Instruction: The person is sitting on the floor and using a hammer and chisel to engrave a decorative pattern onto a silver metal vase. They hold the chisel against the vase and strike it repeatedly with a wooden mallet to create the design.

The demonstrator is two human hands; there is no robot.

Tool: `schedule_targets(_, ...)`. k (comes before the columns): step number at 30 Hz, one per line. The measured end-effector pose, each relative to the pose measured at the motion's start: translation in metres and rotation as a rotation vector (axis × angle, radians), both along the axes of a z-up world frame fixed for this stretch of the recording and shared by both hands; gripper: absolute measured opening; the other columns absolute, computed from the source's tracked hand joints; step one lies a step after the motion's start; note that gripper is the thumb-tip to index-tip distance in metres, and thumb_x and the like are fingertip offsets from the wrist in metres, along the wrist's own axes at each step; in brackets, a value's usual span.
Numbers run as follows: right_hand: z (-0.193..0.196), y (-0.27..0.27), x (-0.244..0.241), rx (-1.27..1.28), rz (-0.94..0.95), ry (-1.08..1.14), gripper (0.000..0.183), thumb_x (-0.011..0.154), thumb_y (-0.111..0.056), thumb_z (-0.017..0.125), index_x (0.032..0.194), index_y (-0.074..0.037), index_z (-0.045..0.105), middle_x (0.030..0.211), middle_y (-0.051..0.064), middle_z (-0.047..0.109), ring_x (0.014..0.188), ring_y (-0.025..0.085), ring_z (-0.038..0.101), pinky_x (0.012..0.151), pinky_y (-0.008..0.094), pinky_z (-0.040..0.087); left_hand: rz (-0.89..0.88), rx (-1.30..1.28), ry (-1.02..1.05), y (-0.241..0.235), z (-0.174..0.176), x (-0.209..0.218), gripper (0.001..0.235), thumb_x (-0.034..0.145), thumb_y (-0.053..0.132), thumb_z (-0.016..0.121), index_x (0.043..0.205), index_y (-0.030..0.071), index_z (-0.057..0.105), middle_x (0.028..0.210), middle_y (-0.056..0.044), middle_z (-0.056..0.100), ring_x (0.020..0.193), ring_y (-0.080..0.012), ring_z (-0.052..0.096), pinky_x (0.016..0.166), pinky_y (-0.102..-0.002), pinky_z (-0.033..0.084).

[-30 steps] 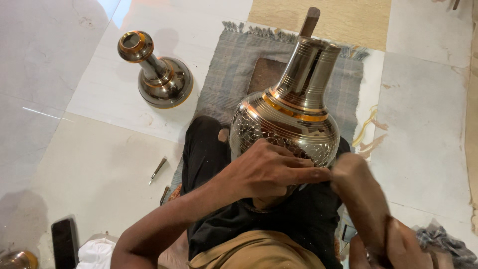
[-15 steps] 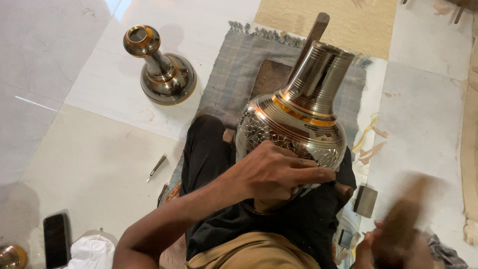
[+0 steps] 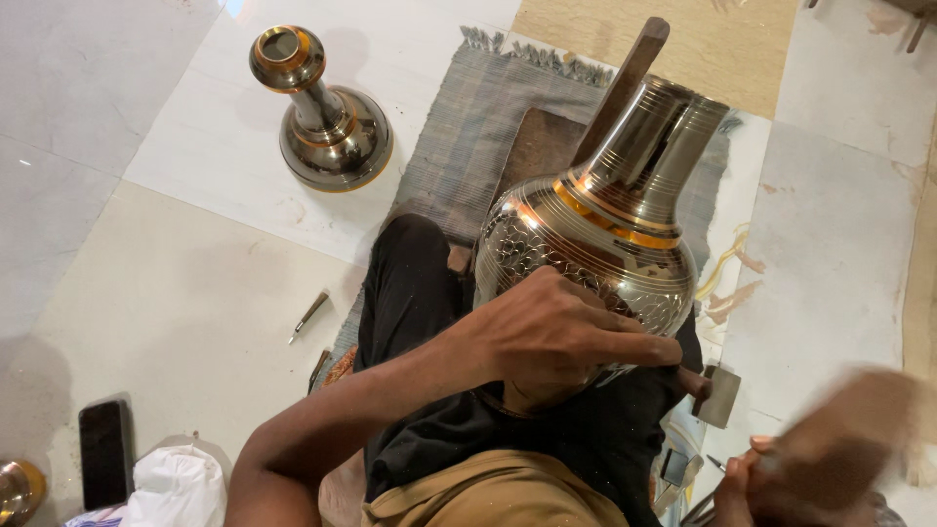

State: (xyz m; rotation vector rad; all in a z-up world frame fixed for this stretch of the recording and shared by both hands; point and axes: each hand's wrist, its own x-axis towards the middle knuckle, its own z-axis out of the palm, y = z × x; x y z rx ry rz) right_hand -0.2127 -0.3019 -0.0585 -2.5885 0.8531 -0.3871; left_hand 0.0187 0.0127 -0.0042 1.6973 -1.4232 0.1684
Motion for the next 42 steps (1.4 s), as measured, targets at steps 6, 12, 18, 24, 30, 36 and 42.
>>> schedule_targets(6,0.008,0.005,0.013,-0.001,-0.007,-0.058,0.057,0.079,-0.018,0.08,0.125,0.007,0.058,0.103,0.019,0.07,0.089,0.026,0.073,0.084,0.038,0.06,0.062,-0.048,-0.027,-0.004,-0.009,-0.003,0.064,0.094,0.008,0.065,0.148,0.04,0.048,0.12,0.003,0.077,0.076,-0.0123,0.074,0.055,-0.023,0.054)
schedule_targets(12,0.015,0.011,0.019,-0.026,-0.01,-0.079,0.055,0.079,-0.017,0.079,0.124,0.007,0.059,0.103,0.019,0.07,0.089,0.025,0.073,0.083,0.038,0.06,0.001,0.03,-0.004,-0.006,-0.011,0.002,0.056,0.098,0.009,0.066,0.143,0.04,0.056,0.118,0.002,0.078,0.062,-0.0082,0.068,0.051,-0.026,0.051)
schedule_targets(18,0.016,0.012,0.021,-0.04,-0.018,-0.103,0.053,0.078,-0.015,0.079,0.122,0.007,0.059,0.104,0.019,0.07,0.09,0.025,0.072,0.082,0.037,0.06,0.029,-0.064,0.045,-0.001,-0.007,0.0,0.061,0.095,0.006,0.064,0.145,0.039,0.054,0.12,0.006,0.077,0.073,-0.0078,0.072,0.059,-0.022,0.056)
schedule_targets(24,0.018,0.012,0.025,-0.048,-0.011,-0.115,0.051,0.078,-0.013,0.078,0.121,0.007,0.06,0.104,0.019,0.07,0.091,0.025,0.072,0.081,0.037,0.06,-0.022,-0.037,-0.006,0.0,-0.008,0.007,0.065,0.09,0.009,0.068,0.146,0.04,0.054,0.123,0.003,0.077,0.072,-0.0093,0.073,0.06,-0.024,0.058)
schedule_targets(30,0.019,0.012,0.025,-0.037,-0.007,-0.128,0.049,0.078,-0.012,0.078,0.12,0.006,0.06,0.104,0.019,0.069,0.092,0.025,0.072,0.08,0.037,0.061,0.019,-0.1,0.011,0.001,-0.013,0.004,0.064,0.089,0.011,0.066,0.145,0.039,0.053,0.123,0.003,0.076,0.075,-0.0106,0.07,0.057,-0.024,0.056)
schedule_targets(36,0.024,0.012,0.024,-0.048,0.016,-0.13,0.047,0.077,-0.01,0.078,0.119,0.006,0.061,0.105,0.019,0.069,0.092,0.025,0.072,0.08,0.037,0.061,0.022,0.033,-0.101,-0.002,-0.013,0.007,0.059,0.096,0.009,0.067,0.145,0.04,0.057,0.106,0.004,0.078,0.068,-0.0094,0.07,0.059,-0.025,0.056)
schedule_targets(42,0.039,0.01,0.023,-0.068,0.05,-0.126,0.046,0.077,-0.009,0.077,0.117,0.006,0.062,0.105,0.019,0.069,0.093,0.025,0.072,0.079,0.037,0.061,-0.014,-0.093,0.072,0.007,-0.017,0.006,0.067,0.091,0.001,0.062,0.147,0.037,0.054,0.118,0.002,0.079,0.077,-0.0106,0.074,0.067,-0.026,0.06)
